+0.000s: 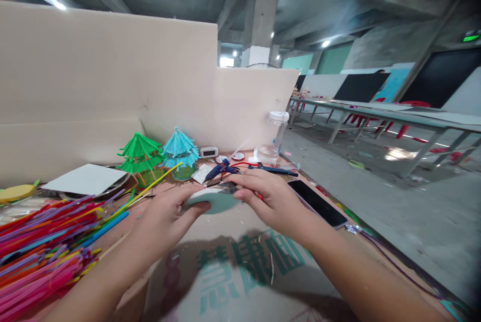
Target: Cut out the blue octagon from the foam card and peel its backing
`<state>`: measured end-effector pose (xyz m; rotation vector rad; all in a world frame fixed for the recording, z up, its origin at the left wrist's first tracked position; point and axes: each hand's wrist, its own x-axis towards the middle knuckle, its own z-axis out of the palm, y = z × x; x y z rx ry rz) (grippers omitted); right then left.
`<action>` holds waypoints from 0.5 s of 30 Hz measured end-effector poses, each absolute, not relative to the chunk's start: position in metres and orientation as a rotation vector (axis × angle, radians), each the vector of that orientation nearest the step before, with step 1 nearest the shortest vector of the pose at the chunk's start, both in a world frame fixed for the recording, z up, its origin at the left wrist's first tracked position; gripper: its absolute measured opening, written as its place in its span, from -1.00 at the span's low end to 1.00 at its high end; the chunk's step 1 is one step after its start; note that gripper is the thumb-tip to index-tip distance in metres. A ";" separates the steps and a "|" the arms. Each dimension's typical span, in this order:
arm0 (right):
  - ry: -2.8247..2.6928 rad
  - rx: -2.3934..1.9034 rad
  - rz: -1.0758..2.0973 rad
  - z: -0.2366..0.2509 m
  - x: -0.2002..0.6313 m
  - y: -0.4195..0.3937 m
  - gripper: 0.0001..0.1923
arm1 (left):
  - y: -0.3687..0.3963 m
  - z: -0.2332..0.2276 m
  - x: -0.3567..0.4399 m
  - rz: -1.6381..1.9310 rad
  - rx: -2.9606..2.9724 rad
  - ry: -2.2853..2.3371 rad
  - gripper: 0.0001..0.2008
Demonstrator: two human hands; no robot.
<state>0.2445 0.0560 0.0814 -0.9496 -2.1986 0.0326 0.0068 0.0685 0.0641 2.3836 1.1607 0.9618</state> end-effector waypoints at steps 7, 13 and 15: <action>-2.246 -0.964 0.053 0.084 0.251 0.059 -0.67 | 0.068 0.062 0.003 0.950 2.399 1.253 -0.76; -2.134 -0.940 0.208 0.084 0.250 0.060 -0.68 | 0.067 0.062 0.004 0.972 2.402 1.230 -0.76; -2.030 -0.987 0.344 0.083 0.249 0.061 -0.64 | 0.066 0.062 0.009 0.989 2.369 1.255 -0.75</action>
